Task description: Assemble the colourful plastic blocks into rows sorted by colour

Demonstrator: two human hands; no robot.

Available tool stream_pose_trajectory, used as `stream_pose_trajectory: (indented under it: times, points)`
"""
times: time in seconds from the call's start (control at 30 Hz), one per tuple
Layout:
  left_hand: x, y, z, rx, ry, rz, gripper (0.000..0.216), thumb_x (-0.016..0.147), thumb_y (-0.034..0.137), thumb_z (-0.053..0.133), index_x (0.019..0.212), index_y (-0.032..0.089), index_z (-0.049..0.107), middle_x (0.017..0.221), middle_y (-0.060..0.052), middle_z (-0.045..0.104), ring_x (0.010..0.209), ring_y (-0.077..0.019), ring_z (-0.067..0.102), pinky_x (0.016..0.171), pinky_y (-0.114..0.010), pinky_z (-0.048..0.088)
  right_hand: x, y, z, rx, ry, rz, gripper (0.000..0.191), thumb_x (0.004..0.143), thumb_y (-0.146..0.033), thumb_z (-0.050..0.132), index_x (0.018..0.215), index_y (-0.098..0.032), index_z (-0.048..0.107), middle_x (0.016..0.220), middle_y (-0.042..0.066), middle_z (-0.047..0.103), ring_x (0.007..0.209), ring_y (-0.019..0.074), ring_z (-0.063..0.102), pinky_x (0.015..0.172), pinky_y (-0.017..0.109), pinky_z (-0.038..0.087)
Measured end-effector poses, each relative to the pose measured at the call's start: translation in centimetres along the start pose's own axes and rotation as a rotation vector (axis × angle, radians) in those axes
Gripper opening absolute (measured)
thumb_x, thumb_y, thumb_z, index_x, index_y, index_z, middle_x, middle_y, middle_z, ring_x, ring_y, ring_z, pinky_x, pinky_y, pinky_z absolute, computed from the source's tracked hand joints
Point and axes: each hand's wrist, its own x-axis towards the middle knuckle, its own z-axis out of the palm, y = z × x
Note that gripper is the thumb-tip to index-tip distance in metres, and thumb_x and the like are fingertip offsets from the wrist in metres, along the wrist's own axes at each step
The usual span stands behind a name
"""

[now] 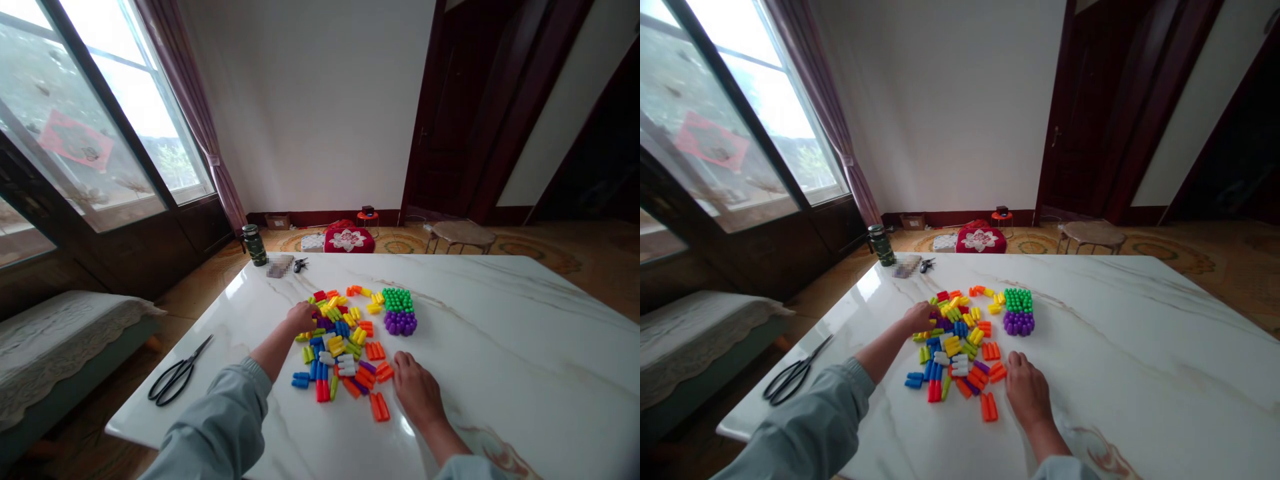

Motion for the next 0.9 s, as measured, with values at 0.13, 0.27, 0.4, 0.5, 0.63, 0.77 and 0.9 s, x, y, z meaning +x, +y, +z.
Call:
stream_pose_trajectory:
  times: [0.13, 0.27, 0.4, 0.5, 0.63, 0.77, 0.9]
  points:
    - [0.8, -0.1, -0.2, 0.010, -0.098, 0.087, 0.043, 0.067, 0.031, 0.070, 0.110, 0.033, 0.070, 0.098, -0.001, 0.069, 0.092, -0.0204, 0.064, 0.077, -0.026, 0.050, -0.1, -0.1, -0.2, 0.006, 0.000, 0.006, 0.012, 0.093, -0.016, 0.042, 0.086, -0.021, 0.052, 0.080, 0.002, 0.060, 0.065, 0.0147, 0.059, 0.058, 0.028, 0.030]
    - [1.6, 0.0, 0.2, 0.031, -0.139, 0.100, 0.053, 0.066, 0.040, 0.073, 0.117, 0.032, 0.066, 0.102, -0.002, 0.068, 0.094, -0.0226, 0.063, 0.080, -0.030, 0.051, -0.1, -0.2, -0.4, -0.004, -0.009, 0.013, 0.012, 0.092, -0.017, 0.043, 0.085, -0.021, 0.052, 0.080, 0.002, 0.060, 0.064, 0.0141, 0.059, 0.058, 0.028, 0.030]
    - [1.6, 0.4, 0.7, 0.049, -0.133, 0.132, 0.069, 0.056, 0.033, 0.081, 0.122, 0.032, 0.063, 0.111, -0.006, 0.063, 0.102, -0.0286, 0.060, 0.085, -0.038, 0.051, -0.1, -0.2, -0.3, -0.029, -0.018, 0.011, 0.012, 0.093, -0.017, 0.042, 0.086, -0.021, 0.051, 0.080, 0.002, 0.061, 0.065, 0.0143, 0.059, 0.058, 0.028, 0.030]
    - [1.3, 0.6, 0.9, 0.043, -0.095, 0.171, 0.068, 0.058, 0.033, 0.082, 0.123, 0.032, 0.062, 0.116, -0.008, 0.058, 0.106, -0.0315, 0.058, 0.086, -0.042, 0.051, -0.1, -0.1, -0.2, -0.031, -0.014, 0.005, 0.012, 0.094, -0.018, 0.042, 0.086, -0.021, 0.051, 0.081, 0.002, 0.061, 0.066, 0.0144, 0.060, 0.059, 0.028, 0.031]
    - [0.9, 0.1, 1.3, 0.009, -0.050, 0.255, 0.061, 0.064, 0.035, 0.079, 0.123, 0.035, 0.061, 0.116, -0.008, 0.056, 0.106, -0.0309, 0.057, 0.086, -0.042, 0.050, -0.2, -0.1, -0.3, -0.039, -0.013, 0.003, 0.013, 0.094, -0.018, 0.042, 0.086, -0.021, 0.051, 0.080, 0.002, 0.060, 0.066, 0.0140, 0.060, 0.059, 0.027, 0.031]
    - [0.8, -0.5, 1.8, -0.064, -0.002, 0.357, 0.054, 0.073, 0.032, 0.071, 0.125, 0.034, 0.058, 0.116, -0.007, 0.055, 0.109, -0.0276, 0.054, 0.092, -0.038, 0.047, -0.1, -0.2, -0.5, -0.046, -0.017, 0.003, 0.013, 0.095, -0.018, 0.041, 0.086, -0.021, 0.051, 0.080, 0.002, 0.060, 0.066, 0.0144, 0.060, 0.059, 0.027, 0.031]
    - [0.6, -0.8, 2.3, -0.182, 0.057, 0.414, 0.049, 0.079, 0.024, 0.060, 0.127, 0.029, 0.056, 0.110, -0.007, 0.058, 0.101, -0.0233, 0.056, 0.091, -0.034, 0.046, 0.0, -0.2, -0.5, -0.034, -0.017, 0.006, 0.013, 0.094, -0.018, 0.042, 0.086, -0.021, 0.052, 0.080, 0.002, 0.061, 0.066, 0.0146, 0.060, 0.058, 0.028, 0.030]
